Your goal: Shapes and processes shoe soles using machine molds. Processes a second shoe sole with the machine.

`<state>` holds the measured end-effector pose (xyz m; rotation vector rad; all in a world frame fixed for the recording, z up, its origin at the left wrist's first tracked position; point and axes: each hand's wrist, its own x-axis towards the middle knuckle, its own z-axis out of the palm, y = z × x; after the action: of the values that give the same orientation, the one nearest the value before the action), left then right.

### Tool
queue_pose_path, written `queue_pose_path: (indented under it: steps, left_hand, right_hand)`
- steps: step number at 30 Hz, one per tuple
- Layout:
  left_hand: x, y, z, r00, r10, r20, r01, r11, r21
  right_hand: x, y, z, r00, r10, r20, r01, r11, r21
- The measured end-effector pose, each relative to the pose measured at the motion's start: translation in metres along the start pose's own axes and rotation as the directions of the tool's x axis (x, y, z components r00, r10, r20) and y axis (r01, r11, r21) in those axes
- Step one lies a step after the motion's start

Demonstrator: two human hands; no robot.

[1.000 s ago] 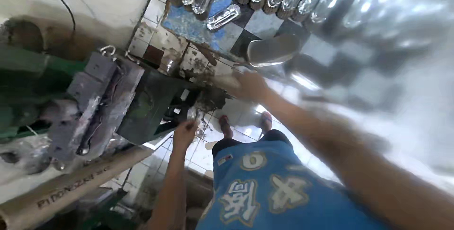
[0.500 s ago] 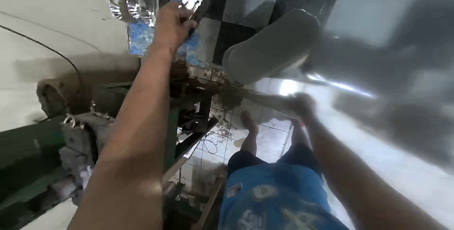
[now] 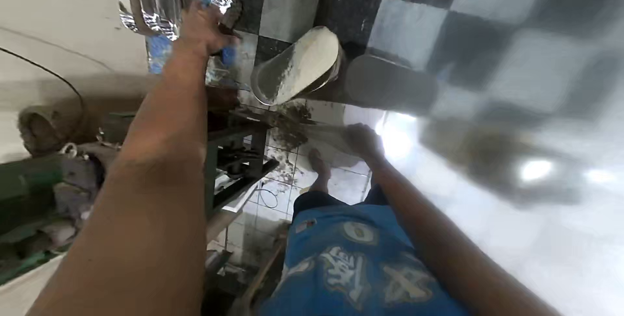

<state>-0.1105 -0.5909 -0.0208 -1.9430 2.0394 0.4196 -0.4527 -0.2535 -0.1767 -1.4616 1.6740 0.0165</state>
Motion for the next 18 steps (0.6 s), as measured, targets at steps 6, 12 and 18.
queue_pose_path:
  steps: [6, 12, 18]
  left_hand:
    - [-0.161, 0.146, -0.060, 0.933, 0.278, -0.230, -0.335, 0.904, -0.267]
    - [-0.191, 0.144, 0.020, 0.886, 0.434, -0.164, -0.460, 0.864, -0.203]
    - [-0.181, 0.091, 0.024, 0.912, 0.386, -0.137, -0.367, 0.623, -0.691]
  right_hand:
    - [-0.087, 0.090, -0.048, 0.981, -0.118, 0.152, 0.058, 0.934, 0.353]
    - [-0.155, 0.180, -0.079, 0.936, 0.172, 0.308, -0.176, 0.984, -0.015]
    - [-0.174, 0.161, -0.078, 0.859, 0.302, 0.414, -0.330, 0.944, -0.004]
